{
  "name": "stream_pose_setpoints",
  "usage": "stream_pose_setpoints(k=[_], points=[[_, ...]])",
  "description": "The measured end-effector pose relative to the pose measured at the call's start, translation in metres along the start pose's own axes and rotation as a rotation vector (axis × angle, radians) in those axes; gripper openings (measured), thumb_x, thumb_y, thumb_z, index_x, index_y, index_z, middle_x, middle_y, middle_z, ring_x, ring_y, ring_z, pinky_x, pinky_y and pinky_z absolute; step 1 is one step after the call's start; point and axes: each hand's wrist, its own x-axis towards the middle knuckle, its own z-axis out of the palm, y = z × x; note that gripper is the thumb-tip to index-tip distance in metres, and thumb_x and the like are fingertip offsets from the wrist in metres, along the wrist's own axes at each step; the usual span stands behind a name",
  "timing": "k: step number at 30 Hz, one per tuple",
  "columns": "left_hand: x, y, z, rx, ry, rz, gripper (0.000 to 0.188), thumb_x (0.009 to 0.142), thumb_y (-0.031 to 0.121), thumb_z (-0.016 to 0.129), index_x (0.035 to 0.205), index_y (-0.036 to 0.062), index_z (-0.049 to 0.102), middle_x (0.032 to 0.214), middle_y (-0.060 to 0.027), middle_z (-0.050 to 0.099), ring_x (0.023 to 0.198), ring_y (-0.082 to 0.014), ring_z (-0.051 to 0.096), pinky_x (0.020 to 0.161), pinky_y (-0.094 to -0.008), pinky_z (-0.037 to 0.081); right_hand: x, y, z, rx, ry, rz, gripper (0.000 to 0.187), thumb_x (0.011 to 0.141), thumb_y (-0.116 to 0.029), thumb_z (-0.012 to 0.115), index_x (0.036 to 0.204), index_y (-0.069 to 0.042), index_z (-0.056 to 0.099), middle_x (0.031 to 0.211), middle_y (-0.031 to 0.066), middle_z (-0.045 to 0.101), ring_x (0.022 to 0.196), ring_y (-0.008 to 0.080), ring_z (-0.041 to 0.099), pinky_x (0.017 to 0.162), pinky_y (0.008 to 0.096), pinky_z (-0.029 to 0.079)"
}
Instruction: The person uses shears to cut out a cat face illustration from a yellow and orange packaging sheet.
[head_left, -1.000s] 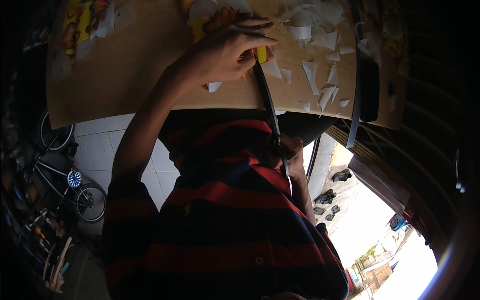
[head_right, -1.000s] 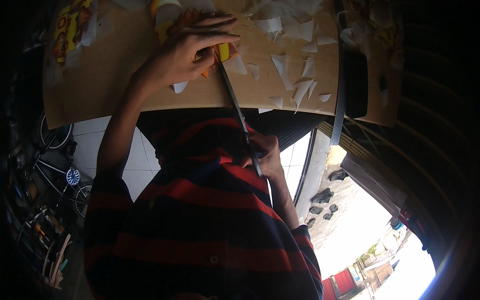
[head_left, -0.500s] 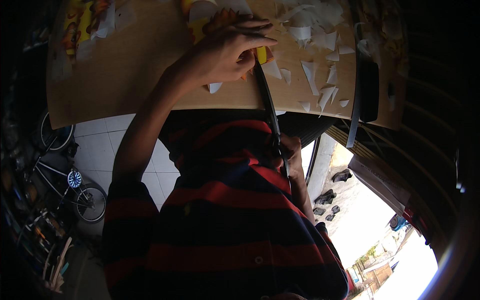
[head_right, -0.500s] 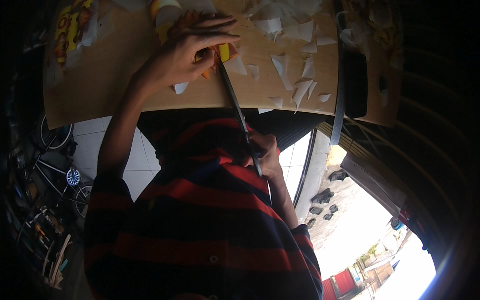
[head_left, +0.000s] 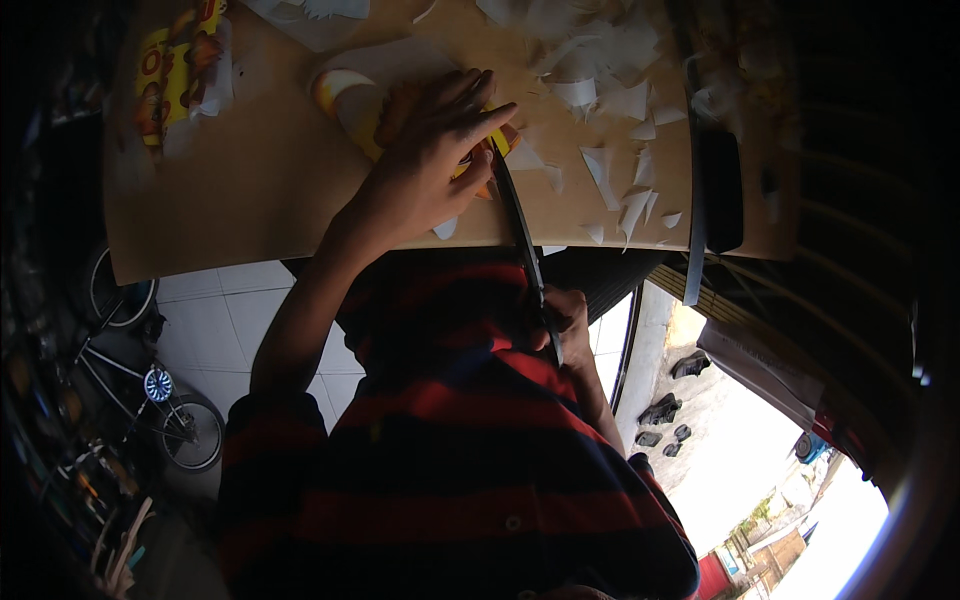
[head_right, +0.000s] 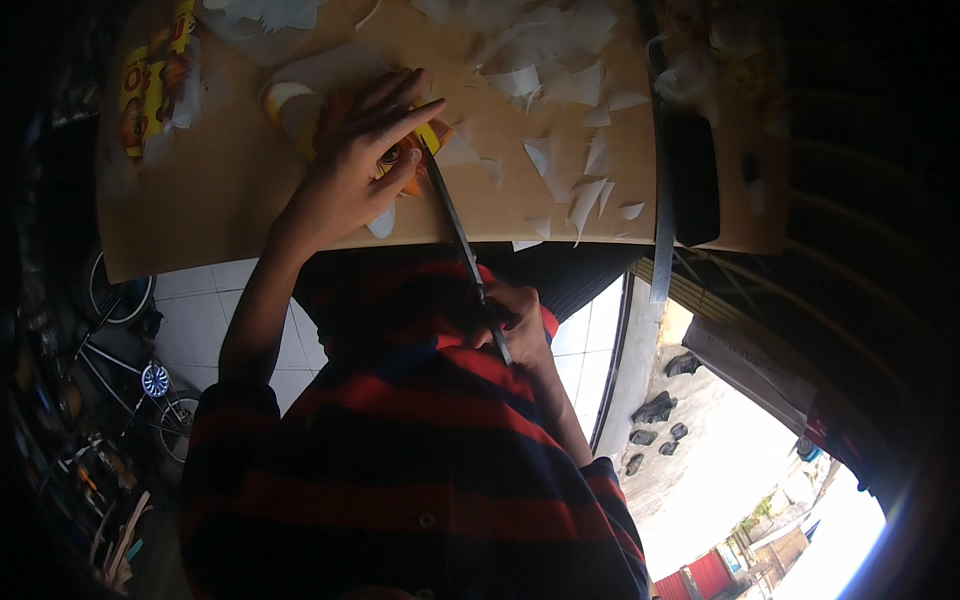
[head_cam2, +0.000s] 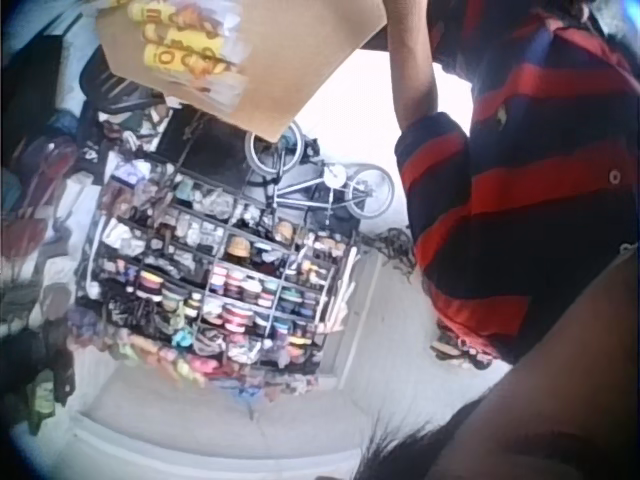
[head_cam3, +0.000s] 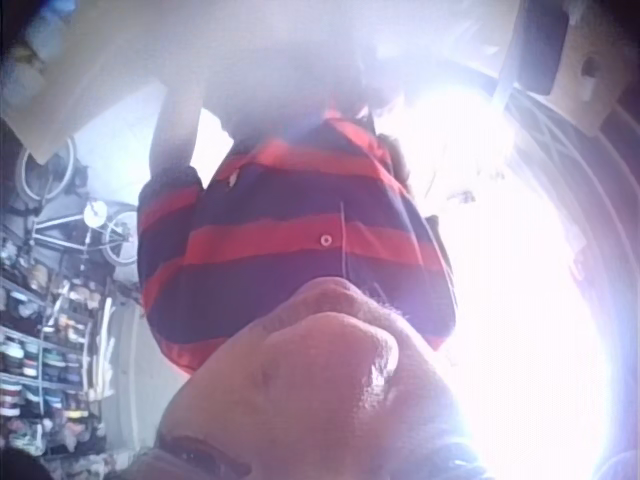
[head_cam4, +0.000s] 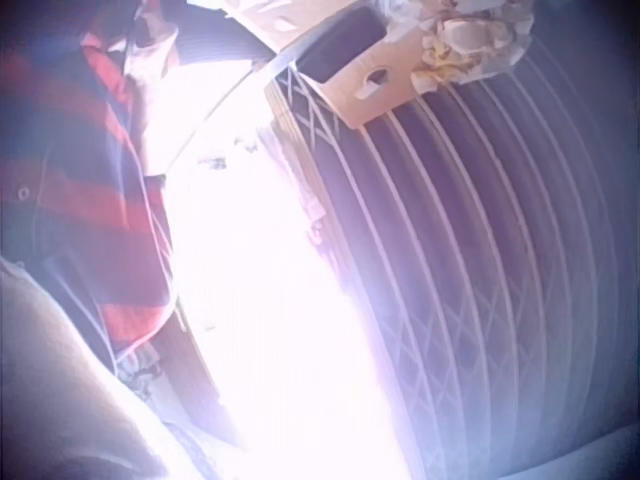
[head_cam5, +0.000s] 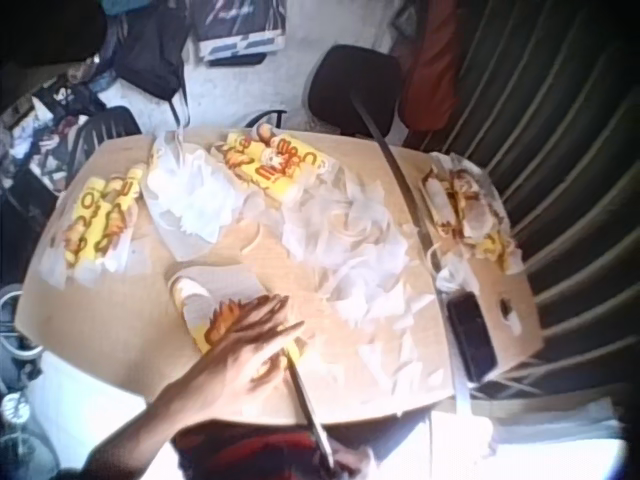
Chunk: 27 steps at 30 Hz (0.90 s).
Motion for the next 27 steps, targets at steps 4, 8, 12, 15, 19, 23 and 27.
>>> stream_pose_setpoints(k=[4, 8, 12, 15, 19, 23, 27], points=[[-0.007, 0.010, -0.005, 0.035, 0.000, -0.053, 0.045, 0.089, 0.008, 0.061, 0.133, 0.0048, 0.051, 0.149, -0.0187, 0.035, 0.140, -0.0356, 0.029, 0.112, -0.0445, 0.027, 0.001, -0.016, 0.004, -0.010, -0.007, 0.057, 0.075, 0.059, -0.071, 0.071, 0.079, 0.000, 0.061, 0.056, -0.0027, 0.054, 0.051, 0.0043, 0.049, 0.045, 0.0225, 0.034], [-0.008, 0.016, -0.017, 0.008, 0.008, -0.109, 0.049, 0.088, 0.008, 0.062, 0.135, 0.0051, 0.049, 0.147, -0.0190, 0.037, 0.138, -0.0369, 0.031, 0.111, -0.0440, 0.030, 0.005, -0.011, -0.001, 0.094, -0.044, -0.037, 0.061, 0.065, -0.055, 0.083, 0.082, 0.001, 0.063, 0.056, -0.0026, 0.054, 0.051, 0.0028, 0.048, 0.044, 0.0218, 0.033], [-0.012, 0.012, -0.016, -0.003, 0.046, -0.126, 0.049, 0.086, 0.011, 0.065, 0.131, 0.0028, 0.051, 0.140, -0.0210, 0.044, 0.133, -0.0374, 0.038, 0.108, -0.0440, 0.033, 0.010, -0.016, -0.001, 0.023, -0.024, -0.061, 0.075, 0.064, -0.074, 0.066, 0.076, -0.001, 0.060, 0.054, -0.0035, 0.051, 0.050, 0.0046, 0.049, 0.044, 0.0221, 0.034], [-0.014, 0.013, -0.012, 0.015, 0.109, -0.081, 0.045, 0.083, 0.013, 0.068, 0.124, -0.0018, 0.054, 0.132, -0.0229, 0.051, 0.128, -0.0366, 0.043, 0.106, -0.0435, 0.036, 0.010, -0.017, 0.000, -0.056, -0.008, -0.055, 0.083, 0.063, -0.084, 0.058, 0.073, -0.002, 0.059, 0.052, -0.0039, 0.050, 0.048, 0.0056, 0.050, 0.043, 0.0222, 0.035], [-0.018, 0.016, -0.010, -0.022, 0.089, -0.147, 0.044, 0.086, 0.014, 0.069, 0.125, -0.0010, 0.056, 0.134, -0.0209, 0.052, 0.131, -0.0331, 0.043, 0.106, -0.0417, 0.037, 0.011, -0.030, 0.006, -0.036, -0.010, -0.028, 0.084, 0.064, -0.084, 0.056, 0.075, -0.002, 0.058, 0.051, -0.0038, 0.050, 0.046, 0.0060, 0.051, 0.042, 0.0221, 0.035], [-0.017, 0.019, -0.012, -0.012, 0.083, -0.143, 0.045, 0.085, 0.015, 0.068, 0.124, -0.0019, 0.056, 0.133, -0.0222, 0.051, 0.130, -0.0354, 0.043, 0.106, -0.0438, 0.036, 0.014, -0.036, 0.013, 0.003, 0.013, -0.044, 0.083, 0.066, -0.084, 0.055, 0.076, -0.002, 0.057, 0.050, -0.0033, 0.051, 0.046, 0.0063, 0.052, 0.042, 0.0211, 0.037], [-0.020, 0.029, -0.007, 0.075, 0.095, -0.123, 0.045, 0.085, 0.017, 0.066, 0.123, -0.0046, 0.053, 0.133, -0.0245, 0.049, 0.128, -0.0390, 0.042, 0.106, -0.0474, 0.035, 0.012, -0.028, 0.013, 0.027, 0.009, -0.035, 0.083, 0.066, -0.084, 0.055, 0.074, -0.002, 0.056, 0.050, -0.0029, 0.051, 0.045, 0.0064, 0.052, 0.042, 0.0209, 0.038]])
